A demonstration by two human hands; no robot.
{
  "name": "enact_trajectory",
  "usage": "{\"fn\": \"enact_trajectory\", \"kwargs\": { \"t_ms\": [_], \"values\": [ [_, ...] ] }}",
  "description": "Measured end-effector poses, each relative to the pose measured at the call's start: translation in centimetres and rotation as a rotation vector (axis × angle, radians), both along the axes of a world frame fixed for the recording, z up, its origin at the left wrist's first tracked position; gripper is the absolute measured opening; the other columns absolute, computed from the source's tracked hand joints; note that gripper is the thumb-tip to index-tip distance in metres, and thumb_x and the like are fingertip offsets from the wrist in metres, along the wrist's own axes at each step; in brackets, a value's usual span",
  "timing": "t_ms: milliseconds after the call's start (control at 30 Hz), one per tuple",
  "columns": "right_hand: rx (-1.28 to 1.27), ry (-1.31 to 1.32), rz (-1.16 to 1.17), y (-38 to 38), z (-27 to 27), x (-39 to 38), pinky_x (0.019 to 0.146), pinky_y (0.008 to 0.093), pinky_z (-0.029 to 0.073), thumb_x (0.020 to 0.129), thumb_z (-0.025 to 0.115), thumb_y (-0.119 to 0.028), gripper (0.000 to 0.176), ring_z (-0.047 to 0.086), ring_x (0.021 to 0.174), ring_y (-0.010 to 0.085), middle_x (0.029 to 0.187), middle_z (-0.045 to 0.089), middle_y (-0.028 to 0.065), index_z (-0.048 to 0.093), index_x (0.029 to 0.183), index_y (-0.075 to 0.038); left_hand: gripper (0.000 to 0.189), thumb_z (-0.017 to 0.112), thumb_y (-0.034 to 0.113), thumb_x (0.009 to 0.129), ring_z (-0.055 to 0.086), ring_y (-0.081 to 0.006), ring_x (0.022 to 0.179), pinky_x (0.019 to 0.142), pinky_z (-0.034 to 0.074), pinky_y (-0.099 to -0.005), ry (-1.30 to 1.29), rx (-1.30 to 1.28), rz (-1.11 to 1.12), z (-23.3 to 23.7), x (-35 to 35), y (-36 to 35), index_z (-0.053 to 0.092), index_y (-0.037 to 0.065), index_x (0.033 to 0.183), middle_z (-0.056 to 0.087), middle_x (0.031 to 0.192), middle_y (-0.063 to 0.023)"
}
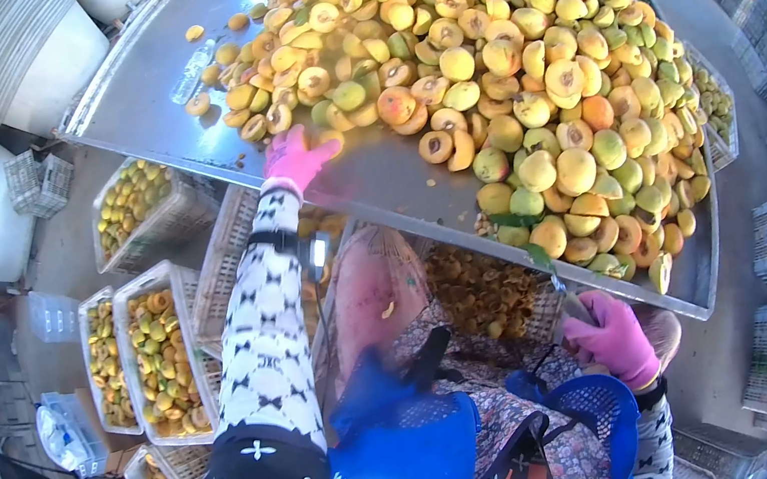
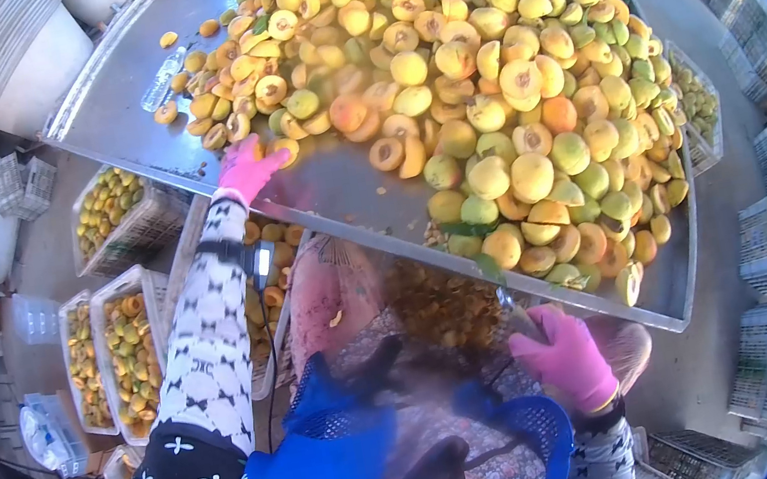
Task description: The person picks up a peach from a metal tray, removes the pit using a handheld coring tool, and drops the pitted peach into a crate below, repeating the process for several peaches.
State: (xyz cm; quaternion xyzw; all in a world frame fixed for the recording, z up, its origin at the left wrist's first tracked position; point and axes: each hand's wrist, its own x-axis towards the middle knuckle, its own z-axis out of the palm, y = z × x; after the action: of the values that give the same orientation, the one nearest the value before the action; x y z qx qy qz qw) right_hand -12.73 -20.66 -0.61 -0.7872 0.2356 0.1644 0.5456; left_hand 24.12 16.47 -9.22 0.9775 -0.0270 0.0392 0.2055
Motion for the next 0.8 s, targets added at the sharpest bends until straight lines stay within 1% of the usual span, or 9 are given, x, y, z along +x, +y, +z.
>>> {"fn": "enact_trajectory", "kwargs": {
  "t_ms": [33,67,233,333,433,533,600,633,800],
  "values": [
    [-0.045,-0.067,-0.003,0.0,-1.2,-0.8,0.057,0.0273,0.048,0.086,0.071,-0.021,0.032,0.058,0.060,0.0101,0.070,0.062,0.0041,0.064,0.107,0.002,0.086,0.075,0.065,0.070,0.037,-0.0401,0.135,0.114,0.033,-0.0444,0.151,0.084,0.001,0.3,0.2,-1.2,0.058,0.011,0.135,0.043,0.144,-0.0194],
    [-0.087,-0.135,-0.004,-0.1,-1.7,-0.9,0.057,0.0271,0.048,0.086,0.071,-0.022,0.033,0.059,0.060,0.0102,0.070,0.063,0.0041,0.065,0.108,0.002,0.085,0.076,0.062,0.066,0.038,-0.0417,0.133,0.111,0.036,-0.0451,0.195,0.234,-0.008,0.3,0.9,-2.2,0.059,0.012,0.133,0.042,0.143,-0.0168],
    [-0.049,-0.019,0.027,1.9,-1.7,0.3,0.066,0.0311,0.051,0.086,0.072,-0.023,0.035,0.064,0.069,0.0143,0.078,0.067,0.0074,0.064,0.111,0.000,0.071,0.075,0.057,0.067,0.042,-0.0372,0.129,0.109,0.036,-0.0461,0.279,0.330,-0.275,3.4,-1.9,-6.5,0.065,0.015,0.123,0.048,0.137,-0.0145],
    [-0.052,-0.131,0.100,3.4,-1.4,2.1,0.066,0.0318,0.051,0.086,0.071,-0.022,0.034,0.065,0.068,0.0166,0.077,0.067,0.0089,0.064,0.111,0.000,0.071,0.077,0.050,0.068,0.046,-0.0347,0.127,0.108,0.038,-0.0456,0.149,0.282,-0.465,2.4,-5.0,-8.5,0.064,0.004,0.121,0.052,0.132,-0.0154],
    [-0.028,-0.243,0.071,4.4,0.2,2.9,0.073,0.0352,0.052,0.087,0.070,-0.021,0.035,0.068,0.079,0.0251,0.085,0.068,0.0141,0.063,0.114,-0.001,0.065,0.077,0.038,0.073,0.051,-0.0325,0.124,0.108,0.041,-0.0449,0.226,-0.382,-0.429,1.8,-7.7,-9.3,0.060,0.001,0.124,0.056,0.127,-0.0152],
    [-0.204,-0.532,0.105,5.0,0.8,3.7,0.076,0.0382,0.052,0.085,0.073,-0.019,0.038,0.067,0.083,0.0323,0.091,0.067,0.0175,0.061,0.117,-0.002,0.052,0.072,0.034,0.082,0.055,-0.0362,0.119,0.106,0.042,-0.0488,0.597,-1.649,-0.648,3.0,-11.5,-11.1,0.062,0.004,0.123,0.053,0.135,-0.0170],
    [-0.405,-0.824,0.116,5.8,1.1,4.3,0.068,0.0371,0.053,0.083,0.073,-0.016,0.036,0.067,0.074,0.0300,0.085,0.067,0.0149,0.062,0.114,-0.002,0.047,0.066,0.031,0.087,0.054,-0.0384,0.122,0.105,0.043,-0.0509,0.734,-1.919,-0.637,6.1,-15.0,-13.4,0.060,0.006,0.126,0.051,0.139,-0.0192],
    [-0.424,-0.850,0.128,5.9,1.6,4.5,0.074,0.0415,0.053,0.080,0.076,-0.016,0.041,0.067,0.084,0.0393,0.093,0.067,0.0202,0.061,0.116,-0.003,0.046,0.065,0.029,0.089,0.054,-0.0390,0.123,0.105,0.043,-0.0518,0.801,-2.014,-0.627,7.1,-16.0,-14.3,0.059,0.006,0.128,0.052,0.138,-0.0193],
    [-0.519,-0.906,0.084,5.4,0.8,5.2,0.068,0.0445,0.053,0.084,0.074,-0.020,0.044,0.066,0.081,0.0394,0.094,0.067,0.0198,0.057,0.120,-0.003,0.041,0.055,0.027,0.099,0.052,-0.0381,0.126,0.110,0.039,-0.0533,0.945,-2.217,-0.548,8.0,-19.6,-17.6,0.054,0.007,0.134,0.059,0.130,-0.0174]
  ]
}}
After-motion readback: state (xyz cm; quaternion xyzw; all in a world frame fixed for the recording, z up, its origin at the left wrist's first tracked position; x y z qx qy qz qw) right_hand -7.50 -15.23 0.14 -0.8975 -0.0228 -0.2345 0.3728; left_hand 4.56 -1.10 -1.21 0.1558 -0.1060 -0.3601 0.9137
